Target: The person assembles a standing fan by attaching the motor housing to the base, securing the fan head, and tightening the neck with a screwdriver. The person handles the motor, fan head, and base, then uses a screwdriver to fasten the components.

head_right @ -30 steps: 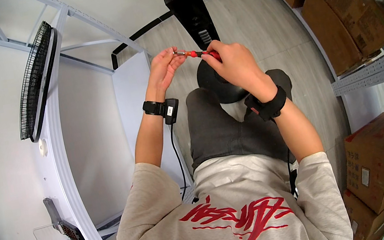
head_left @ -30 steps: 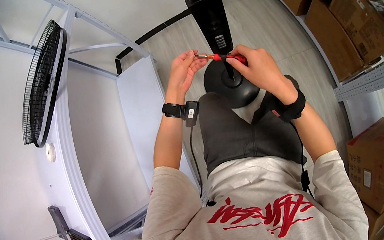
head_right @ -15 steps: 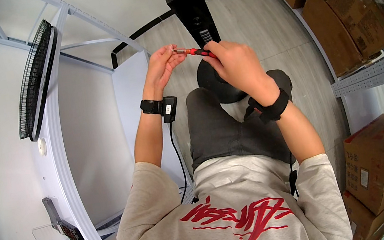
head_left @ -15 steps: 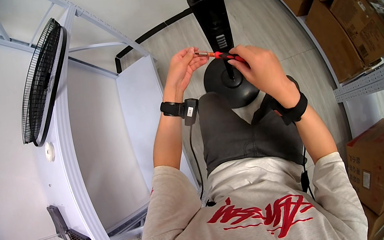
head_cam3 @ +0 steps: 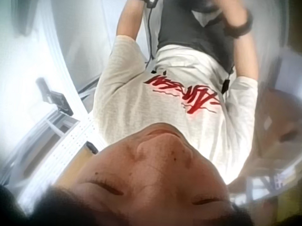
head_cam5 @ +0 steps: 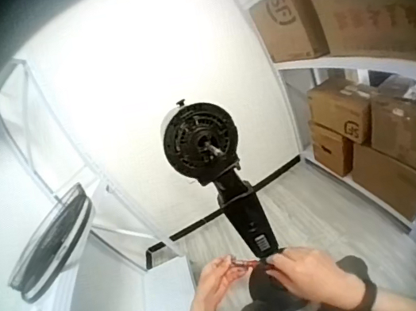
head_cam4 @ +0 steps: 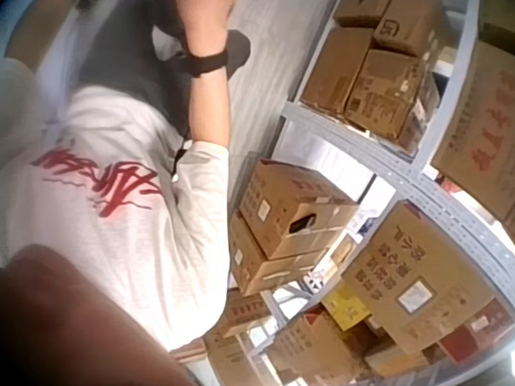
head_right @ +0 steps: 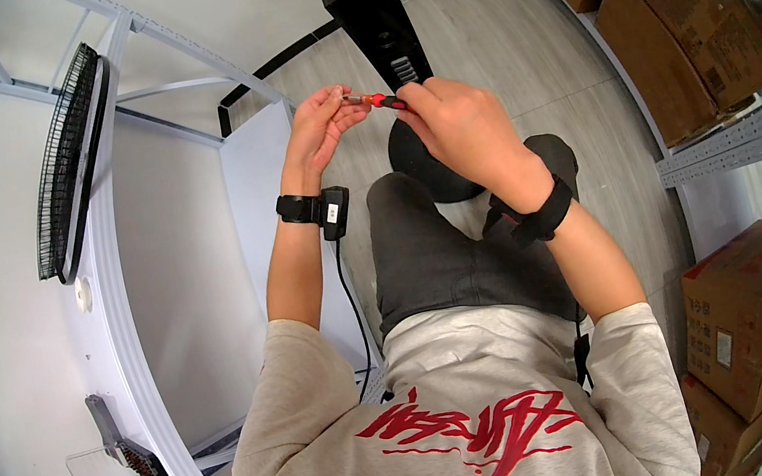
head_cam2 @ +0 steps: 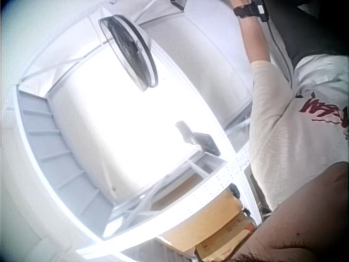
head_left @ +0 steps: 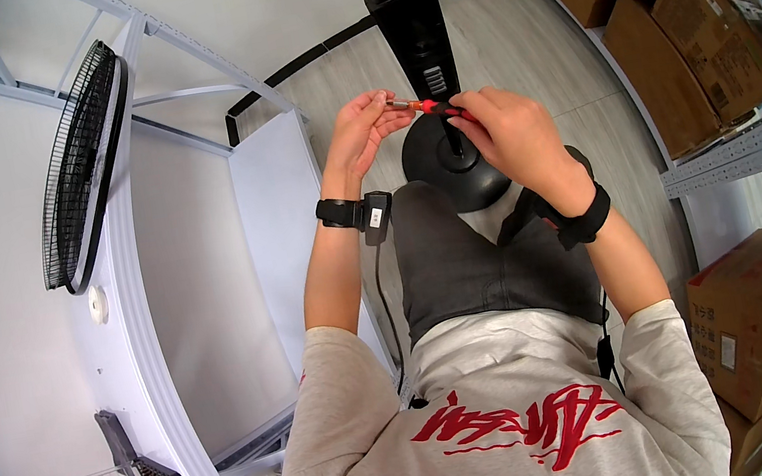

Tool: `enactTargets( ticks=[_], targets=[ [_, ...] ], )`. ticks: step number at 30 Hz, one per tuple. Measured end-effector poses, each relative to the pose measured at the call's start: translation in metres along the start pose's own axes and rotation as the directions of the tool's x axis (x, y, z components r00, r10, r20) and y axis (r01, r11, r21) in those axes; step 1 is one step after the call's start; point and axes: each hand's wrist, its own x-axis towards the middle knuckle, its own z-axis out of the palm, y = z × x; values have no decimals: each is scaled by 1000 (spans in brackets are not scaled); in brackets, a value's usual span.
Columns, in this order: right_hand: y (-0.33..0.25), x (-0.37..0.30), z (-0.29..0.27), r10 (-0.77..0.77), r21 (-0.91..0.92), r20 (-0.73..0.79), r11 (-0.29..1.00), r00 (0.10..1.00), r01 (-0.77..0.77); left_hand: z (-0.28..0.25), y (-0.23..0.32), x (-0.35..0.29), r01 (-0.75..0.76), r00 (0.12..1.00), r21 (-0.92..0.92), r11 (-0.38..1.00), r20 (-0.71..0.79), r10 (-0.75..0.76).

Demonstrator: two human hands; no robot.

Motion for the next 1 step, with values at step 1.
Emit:
enactTargets(
  ticks=[1],
  targets=[
    [0,0,1,26,52,-17,998,1000,-25,0,0,1,-13,1000,1,1000,9,13]
  ],
)
